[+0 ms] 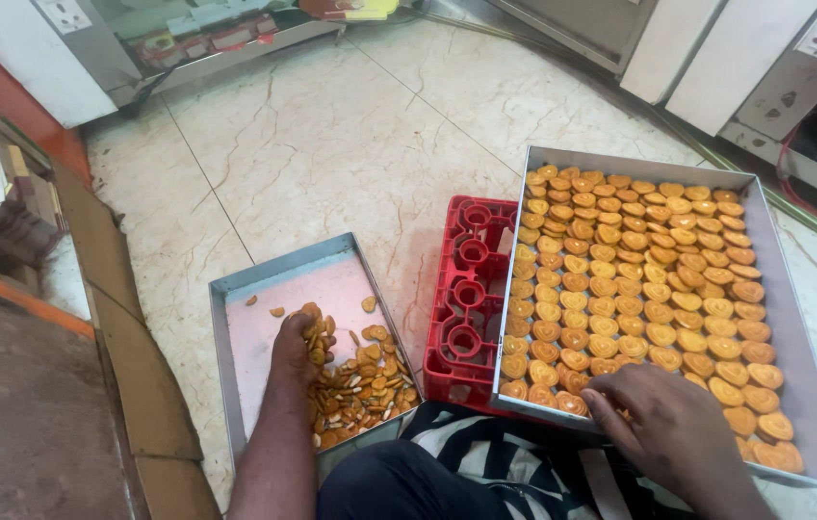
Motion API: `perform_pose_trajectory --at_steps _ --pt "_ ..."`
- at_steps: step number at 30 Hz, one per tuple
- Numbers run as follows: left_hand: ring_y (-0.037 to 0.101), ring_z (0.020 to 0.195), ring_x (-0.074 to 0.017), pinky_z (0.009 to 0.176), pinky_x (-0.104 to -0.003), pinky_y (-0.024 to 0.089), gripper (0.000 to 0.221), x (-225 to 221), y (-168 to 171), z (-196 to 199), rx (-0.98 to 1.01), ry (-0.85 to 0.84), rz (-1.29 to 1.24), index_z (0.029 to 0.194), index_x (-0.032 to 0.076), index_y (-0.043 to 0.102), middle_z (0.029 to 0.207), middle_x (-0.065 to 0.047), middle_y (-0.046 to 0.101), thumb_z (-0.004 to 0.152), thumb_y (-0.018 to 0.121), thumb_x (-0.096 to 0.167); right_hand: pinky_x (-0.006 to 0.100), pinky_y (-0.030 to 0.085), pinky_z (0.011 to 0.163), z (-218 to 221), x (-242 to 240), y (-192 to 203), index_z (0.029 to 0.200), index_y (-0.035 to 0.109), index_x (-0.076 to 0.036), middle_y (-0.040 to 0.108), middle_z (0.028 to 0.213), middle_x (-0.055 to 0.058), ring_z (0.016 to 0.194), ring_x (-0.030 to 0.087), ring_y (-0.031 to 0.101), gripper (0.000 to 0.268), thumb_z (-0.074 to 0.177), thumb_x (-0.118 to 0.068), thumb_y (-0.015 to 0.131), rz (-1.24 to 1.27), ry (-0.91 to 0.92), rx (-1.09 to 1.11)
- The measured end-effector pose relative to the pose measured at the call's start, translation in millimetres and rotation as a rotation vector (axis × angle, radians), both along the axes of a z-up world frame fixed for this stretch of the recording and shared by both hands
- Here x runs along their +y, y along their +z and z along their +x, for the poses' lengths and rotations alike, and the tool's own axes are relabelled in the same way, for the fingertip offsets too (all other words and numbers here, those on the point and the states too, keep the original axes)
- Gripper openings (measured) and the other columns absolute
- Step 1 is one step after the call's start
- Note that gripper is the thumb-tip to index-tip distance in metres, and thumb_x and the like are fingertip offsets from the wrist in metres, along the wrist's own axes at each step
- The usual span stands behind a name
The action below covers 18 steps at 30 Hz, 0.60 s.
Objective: The person sorts heart-shaped cookies into a metal tray by hand, moving them from one tray to another while seated.
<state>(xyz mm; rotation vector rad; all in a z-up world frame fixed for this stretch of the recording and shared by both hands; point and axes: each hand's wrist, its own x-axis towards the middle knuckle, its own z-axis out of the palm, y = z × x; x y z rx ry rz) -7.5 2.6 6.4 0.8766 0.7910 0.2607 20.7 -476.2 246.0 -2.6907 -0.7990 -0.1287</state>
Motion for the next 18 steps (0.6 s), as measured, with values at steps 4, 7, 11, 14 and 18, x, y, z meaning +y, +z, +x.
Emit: perform_pose_trajectory --at_steps 4,7,11,14,18 --pt "0.053 0.054 -0.0177 0.044 -0.033 0.041 0.036 -11.5 19.3 -5.3 0.081 0.129 0.046 0.117 0.014 0.057 0.084 -0.007 0.062 0.095 0.063 0.042 0.041 0.054 0.068 -0.7 -0.8 3.1 0.092 0.077 -0.019 0.071 0.077 0.002 0.077 0.025 0.069 0.023 0.086 -0.04 0.07 0.009 0.018 -0.01" --pt "0.047 0.051 -0.0142 0.043 -0.032 0.035 0.034 -24.8 44.5 -1.9 0.087 0.183 0.109 0.113 0.011 0.057 0.08 -0.005 0.057 0.098 0.064 0.041 0.04 0.054 0.067 -0.7 -1.3 5.0 0.093 0.078 -0.02 0.072 0.077 0.001 0.077 0.024 0.07 0.022 0.087 -0.04 0.07 0.012 0.029 0.017" --pt "0.044 0.046 -0.0081 0.036 -0.023 0.03 0.035 -63.7 113.3 17.7 -0.018 0.101 0.145 0.11 0.009 0.062 0.076 -0.003 0.057 0.095 0.066 0.041 0.04 0.054 0.067 -1.5 -3.5 3.5 0.091 0.077 -0.02 0.073 0.078 0.0 0.077 0.023 0.07 0.02 0.087 -0.038 0.07 0.071 0.079 -0.035" --pt "0.046 0.045 -0.0067 0.035 -0.021 0.037 0.036 -119.3 183.5 36.9 -0.153 -0.07 0.168 0.111 0.007 0.061 0.074 -0.003 0.057 0.094 0.067 0.039 0.038 0.054 0.067 0.1 -7.1 -0.2 0.092 0.077 -0.019 0.073 0.081 0.0 0.078 0.022 0.07 0.021 0.085 -0.038 0.073 0.123 0.083 -0.056" --pt "0.049 0.049 -0.0062 0.038 -0.021 0.042 0.038 -211.1 252.7 44.9 -0.33 -0.452 0.311 0.11 0.004 0.061 0.075 -0.003 0.059 0.094 0.066 0.038 0.032 0.056 0.07 1.4 -23.4 -9.2 0.106 0.073 -0.011 0.072 0.086 0.003 0.075 0.014 0.071 0.027 0.087 -0.03 0.071 0.395 0.07 -0.038"
